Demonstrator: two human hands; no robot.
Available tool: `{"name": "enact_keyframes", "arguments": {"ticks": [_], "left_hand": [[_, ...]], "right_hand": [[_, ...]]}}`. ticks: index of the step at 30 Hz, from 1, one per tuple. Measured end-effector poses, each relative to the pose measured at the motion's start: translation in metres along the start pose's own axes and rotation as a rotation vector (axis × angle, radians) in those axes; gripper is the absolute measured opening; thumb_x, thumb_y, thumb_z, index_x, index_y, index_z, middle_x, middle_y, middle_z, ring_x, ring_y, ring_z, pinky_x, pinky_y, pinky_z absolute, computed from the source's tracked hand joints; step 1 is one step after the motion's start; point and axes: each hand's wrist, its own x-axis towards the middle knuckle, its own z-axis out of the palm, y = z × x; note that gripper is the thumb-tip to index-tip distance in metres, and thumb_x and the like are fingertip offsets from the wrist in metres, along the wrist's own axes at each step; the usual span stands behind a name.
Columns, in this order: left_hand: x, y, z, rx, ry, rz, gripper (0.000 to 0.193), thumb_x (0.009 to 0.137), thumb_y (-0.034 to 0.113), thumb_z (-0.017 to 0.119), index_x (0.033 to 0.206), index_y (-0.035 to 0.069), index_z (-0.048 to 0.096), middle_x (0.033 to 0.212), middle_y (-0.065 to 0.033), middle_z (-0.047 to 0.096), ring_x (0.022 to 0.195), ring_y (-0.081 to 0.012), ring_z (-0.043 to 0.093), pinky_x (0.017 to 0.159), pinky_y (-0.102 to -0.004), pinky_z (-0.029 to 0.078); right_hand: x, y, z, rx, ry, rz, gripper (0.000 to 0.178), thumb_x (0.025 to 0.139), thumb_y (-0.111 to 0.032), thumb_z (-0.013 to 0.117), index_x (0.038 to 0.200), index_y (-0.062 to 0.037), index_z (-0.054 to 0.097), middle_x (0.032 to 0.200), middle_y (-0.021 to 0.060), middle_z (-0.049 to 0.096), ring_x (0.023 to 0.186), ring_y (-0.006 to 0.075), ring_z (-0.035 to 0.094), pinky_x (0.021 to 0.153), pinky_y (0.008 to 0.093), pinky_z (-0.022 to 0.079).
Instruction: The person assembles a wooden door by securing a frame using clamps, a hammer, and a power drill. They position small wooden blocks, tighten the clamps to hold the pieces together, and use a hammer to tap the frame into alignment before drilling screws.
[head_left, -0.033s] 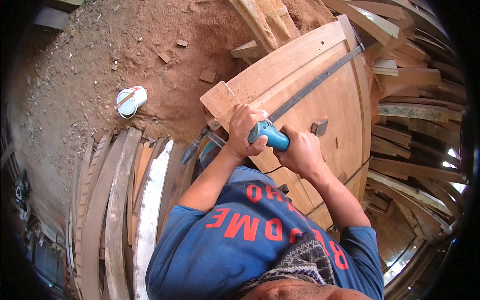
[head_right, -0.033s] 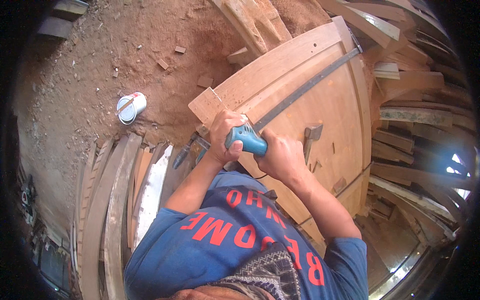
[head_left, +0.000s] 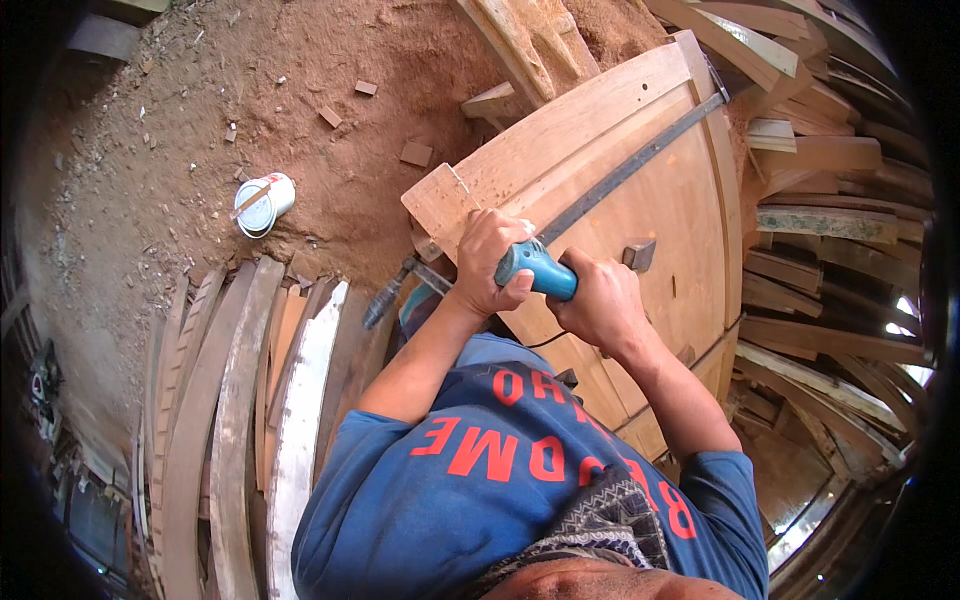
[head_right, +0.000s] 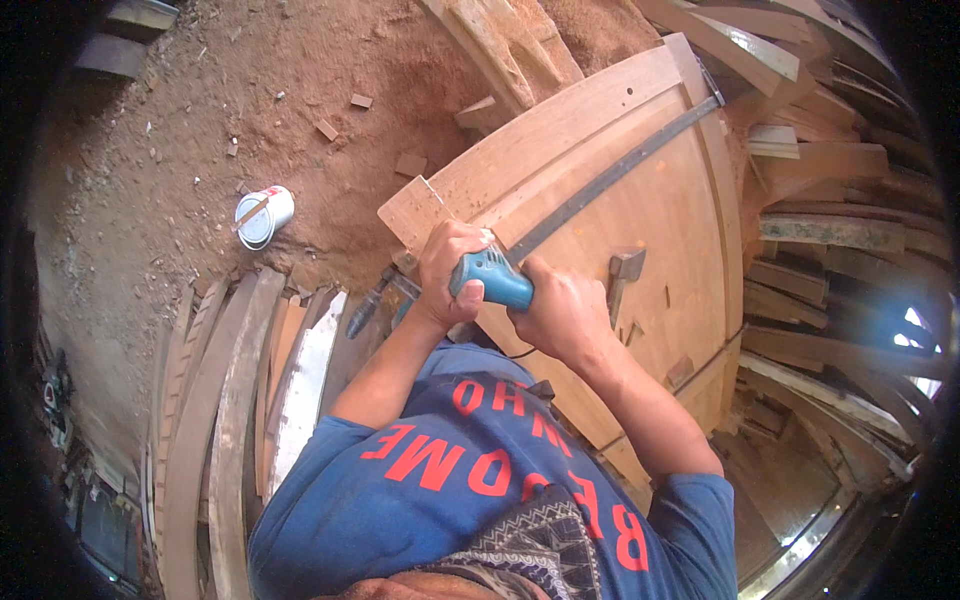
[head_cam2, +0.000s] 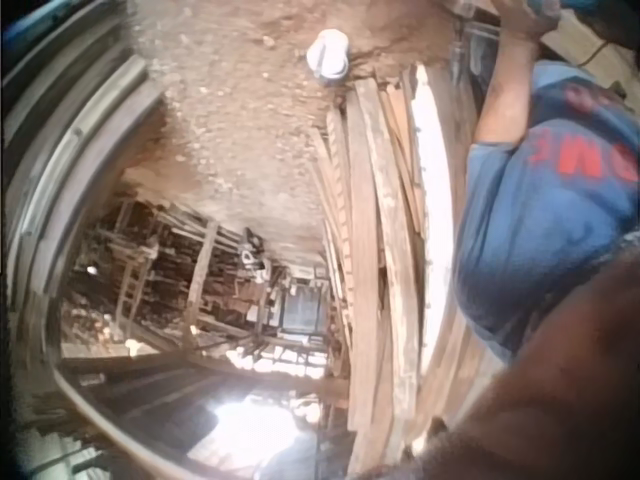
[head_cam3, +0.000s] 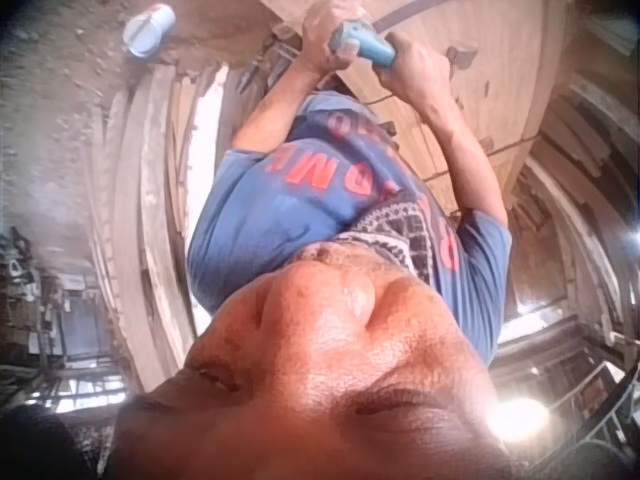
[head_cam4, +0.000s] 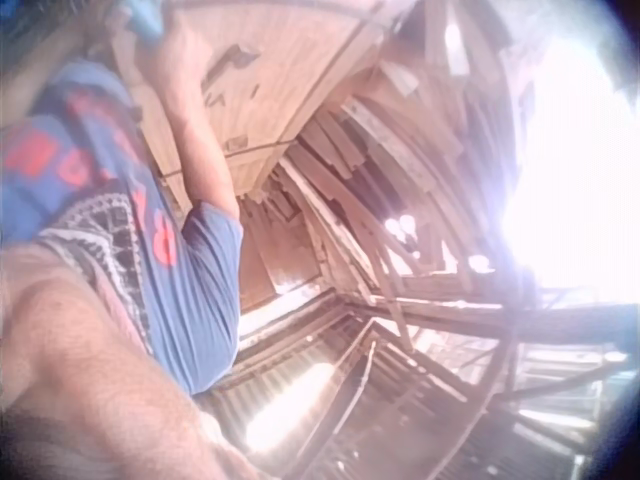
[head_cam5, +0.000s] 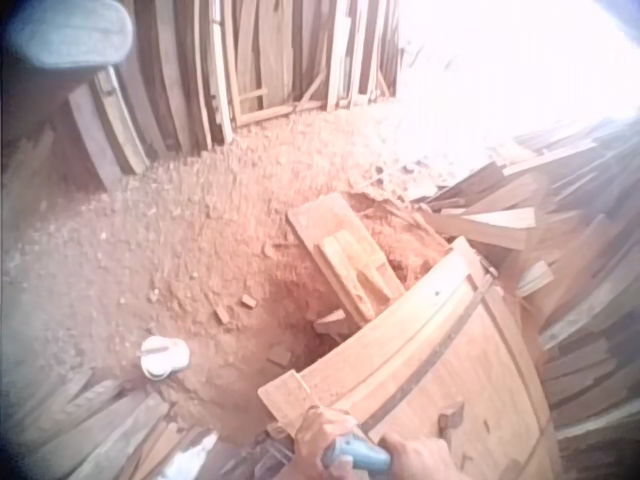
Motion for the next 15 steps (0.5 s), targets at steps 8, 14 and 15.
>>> {"name": "enact_keyframes", "arguments": {"ticks": [8,14,15], "left_hand": [[0.006,-0.004,-0.002,-0.016,-0.074,-0.084,0.036,0.084,0.041,0.065,0.093,0.007,0.063,0.085,-0.0124,0.064,0.076,-0.0331,0.061,0.075,-0.0432,0.045],[0.019,0.016,-0.001,-0.044,-0.077,-0.107,0.027,0.08,0.034,0.067,0.084,0.007,0.063,0.077,-0.0116,0.06,0.071,-0.0329,0.06,0.072,-0.0422,0.046],[0.023,0.021,-0.001,-0.048,-0.072,-0.097,0.026,0.08,0.033,0.067,0.084,0.007,0.063,0.076,-0.0116,0.06,0.071,-0.033,0.06,0.072,-0.0424,0.046]], "right_hand": [[-0.006,0.004,0.021,0.213,-0.041,0.097,0.032,0.075,-0.021,0.073,0.1,-0.002,0.069,0.081,0.0263,0.07,0.082,0.0453,0.07,0.076,0.0503,0.055],[-0.023,-0.004,0.014,0.337,-0.003,0.146,0.03,0.077,-0.021,0.073,0.098,-0.0011,0.068,0.078,0.0266,0.069,0.078,0.0453,0.069,0.073,0.0489,0.055],[-0.027,-0.005,0.012,0.347,-0.002,0.174,0.03,0.077,-0.021,0.073,0.098,-0.0011,0.068,0.079,0.0266,0.069,0.078,0.0453,0.069,0.073,0.0489,0.054]]}}
